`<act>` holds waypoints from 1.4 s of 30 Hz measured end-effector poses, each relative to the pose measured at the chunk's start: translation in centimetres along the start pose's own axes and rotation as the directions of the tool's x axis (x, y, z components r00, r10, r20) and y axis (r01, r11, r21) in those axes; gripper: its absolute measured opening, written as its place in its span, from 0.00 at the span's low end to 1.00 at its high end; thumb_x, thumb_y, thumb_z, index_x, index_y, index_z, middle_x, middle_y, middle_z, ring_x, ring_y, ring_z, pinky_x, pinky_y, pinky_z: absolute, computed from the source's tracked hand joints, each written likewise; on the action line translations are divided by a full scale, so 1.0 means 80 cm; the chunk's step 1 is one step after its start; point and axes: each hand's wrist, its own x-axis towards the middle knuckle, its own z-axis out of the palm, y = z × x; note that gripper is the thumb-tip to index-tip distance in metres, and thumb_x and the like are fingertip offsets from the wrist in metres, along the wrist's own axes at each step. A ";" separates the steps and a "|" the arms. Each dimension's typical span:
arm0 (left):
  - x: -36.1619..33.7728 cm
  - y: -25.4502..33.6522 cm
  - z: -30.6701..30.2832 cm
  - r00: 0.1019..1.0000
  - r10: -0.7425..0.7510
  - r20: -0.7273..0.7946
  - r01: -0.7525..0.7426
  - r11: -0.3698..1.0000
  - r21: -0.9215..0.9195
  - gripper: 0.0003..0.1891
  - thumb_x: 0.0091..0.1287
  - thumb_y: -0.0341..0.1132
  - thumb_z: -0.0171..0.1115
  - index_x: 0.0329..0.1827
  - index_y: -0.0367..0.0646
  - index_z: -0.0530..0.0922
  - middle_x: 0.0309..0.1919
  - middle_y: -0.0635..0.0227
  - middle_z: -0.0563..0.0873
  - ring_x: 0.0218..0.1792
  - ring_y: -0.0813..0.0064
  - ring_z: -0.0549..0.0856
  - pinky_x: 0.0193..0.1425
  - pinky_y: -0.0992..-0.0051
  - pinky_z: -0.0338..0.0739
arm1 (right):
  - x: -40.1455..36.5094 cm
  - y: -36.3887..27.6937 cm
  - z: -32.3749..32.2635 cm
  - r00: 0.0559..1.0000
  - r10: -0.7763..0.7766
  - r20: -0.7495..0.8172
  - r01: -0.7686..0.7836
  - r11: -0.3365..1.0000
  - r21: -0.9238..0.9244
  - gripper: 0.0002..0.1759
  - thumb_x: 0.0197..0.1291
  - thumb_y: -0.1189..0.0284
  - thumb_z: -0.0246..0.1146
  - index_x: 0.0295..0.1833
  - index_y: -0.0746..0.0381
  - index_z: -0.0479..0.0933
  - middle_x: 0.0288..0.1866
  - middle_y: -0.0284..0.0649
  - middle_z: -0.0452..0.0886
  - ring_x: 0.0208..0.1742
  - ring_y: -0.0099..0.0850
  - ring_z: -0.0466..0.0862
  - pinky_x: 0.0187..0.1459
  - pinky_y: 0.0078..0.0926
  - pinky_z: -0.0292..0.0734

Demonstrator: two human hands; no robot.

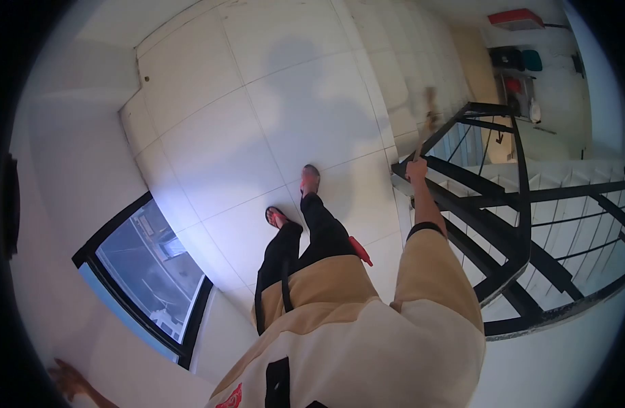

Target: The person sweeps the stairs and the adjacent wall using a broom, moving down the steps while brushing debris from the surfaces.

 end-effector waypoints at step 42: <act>0.005 -0.035 -0.001 0.977 -0.181 0.109 0.211 0.859 -0.466 0.35 0.55 0.69 0.35 0.57 0.54 0.62 0.45 0.54 0.66 0.45 0.57 0.66 0.42 0.62 0.62 | -0.401 -0.465 0.230 0.534 -0.244 0.810 0.144 0.970 0.197 0.24 0.53 0.75 0.58 0.57 0.58 0.64 0.22 0.27 0.66 0.13 0.12 0.60 0.11 0.10 0.55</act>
